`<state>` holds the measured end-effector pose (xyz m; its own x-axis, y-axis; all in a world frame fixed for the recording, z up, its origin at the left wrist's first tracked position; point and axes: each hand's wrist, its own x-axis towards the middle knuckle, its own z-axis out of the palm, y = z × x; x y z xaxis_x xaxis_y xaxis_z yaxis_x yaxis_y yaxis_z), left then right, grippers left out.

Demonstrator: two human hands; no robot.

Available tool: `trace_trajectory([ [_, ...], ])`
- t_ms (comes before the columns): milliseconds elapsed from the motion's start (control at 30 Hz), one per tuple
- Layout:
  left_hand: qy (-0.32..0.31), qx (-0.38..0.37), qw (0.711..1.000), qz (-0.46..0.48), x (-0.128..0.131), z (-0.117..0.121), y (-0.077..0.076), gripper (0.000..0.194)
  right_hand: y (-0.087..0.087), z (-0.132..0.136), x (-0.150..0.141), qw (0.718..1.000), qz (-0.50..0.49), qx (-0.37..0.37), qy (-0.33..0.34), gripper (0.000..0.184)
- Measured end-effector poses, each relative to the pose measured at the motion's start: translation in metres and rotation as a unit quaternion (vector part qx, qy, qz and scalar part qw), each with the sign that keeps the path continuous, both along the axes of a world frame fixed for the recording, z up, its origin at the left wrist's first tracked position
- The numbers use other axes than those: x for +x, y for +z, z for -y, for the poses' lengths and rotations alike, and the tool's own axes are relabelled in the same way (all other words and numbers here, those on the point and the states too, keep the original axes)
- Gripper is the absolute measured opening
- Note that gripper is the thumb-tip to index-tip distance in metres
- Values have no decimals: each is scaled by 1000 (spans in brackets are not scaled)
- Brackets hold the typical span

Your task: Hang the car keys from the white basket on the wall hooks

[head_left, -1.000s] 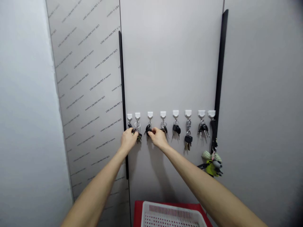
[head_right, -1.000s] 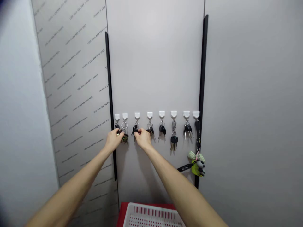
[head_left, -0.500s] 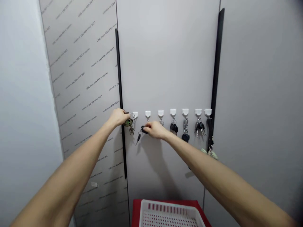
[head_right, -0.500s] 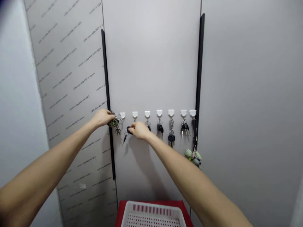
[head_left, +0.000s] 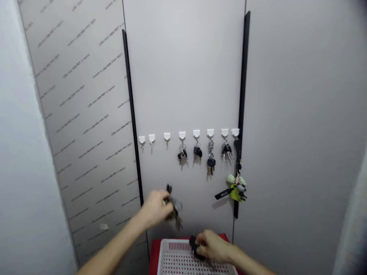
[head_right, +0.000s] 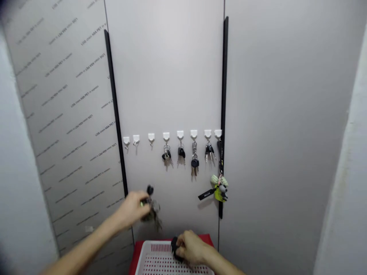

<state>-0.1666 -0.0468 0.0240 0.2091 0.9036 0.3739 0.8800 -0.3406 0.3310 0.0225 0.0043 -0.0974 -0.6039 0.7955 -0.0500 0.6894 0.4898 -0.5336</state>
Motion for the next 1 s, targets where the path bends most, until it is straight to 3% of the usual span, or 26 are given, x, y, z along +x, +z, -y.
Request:
trace_trajectory([
  [100,-55,-98,993,-41,19,10,-69,20,34,-6,10,992,-98,60,-44,22],
  [167,-88,-165,980,-73,28,12,-104,22,74,-15,15,957,-213,160,-117,28],
  [233,-79,-218,965,-118,33,11,-124,22,116,-26,16,906,-297,243,-180,34],
  [300,-61,-257,952,-153,34,10,-130,22,149,-35,14,870,-335,292,-212,40],
  [367,-66,-274,947,-156,31,9,-120,28,169,-44,10,861,-334,310,-225,43],
  [433,-69,-248,959,-118,29,5,-96,39,179,-51,4,870,-299,316,-233,41],
  [567,-15,-58,996,66,28,-21,-21,43,186,-60,-1,885,-236,314,-249,22],
  [667,32,71,981,179,35,-54,33,43,200,-61,-1,864,-295,325,-246,26],
  [733,85,120,965,217,43,-74,56,47,218,-60,-1,844,-348,340,-227,26],
  [833,144,143,957,206,58,-94,70,40,245,-54,-4,838,-376,348,-187,24],
  [900,148,127,963,187,63,-100,71,24,253,-48,-3,861,-354,330,-158,21],
  [1000,103,111,962,227,59,-102,74,11,235,-34,5,903,-284,301,-113,18],
])
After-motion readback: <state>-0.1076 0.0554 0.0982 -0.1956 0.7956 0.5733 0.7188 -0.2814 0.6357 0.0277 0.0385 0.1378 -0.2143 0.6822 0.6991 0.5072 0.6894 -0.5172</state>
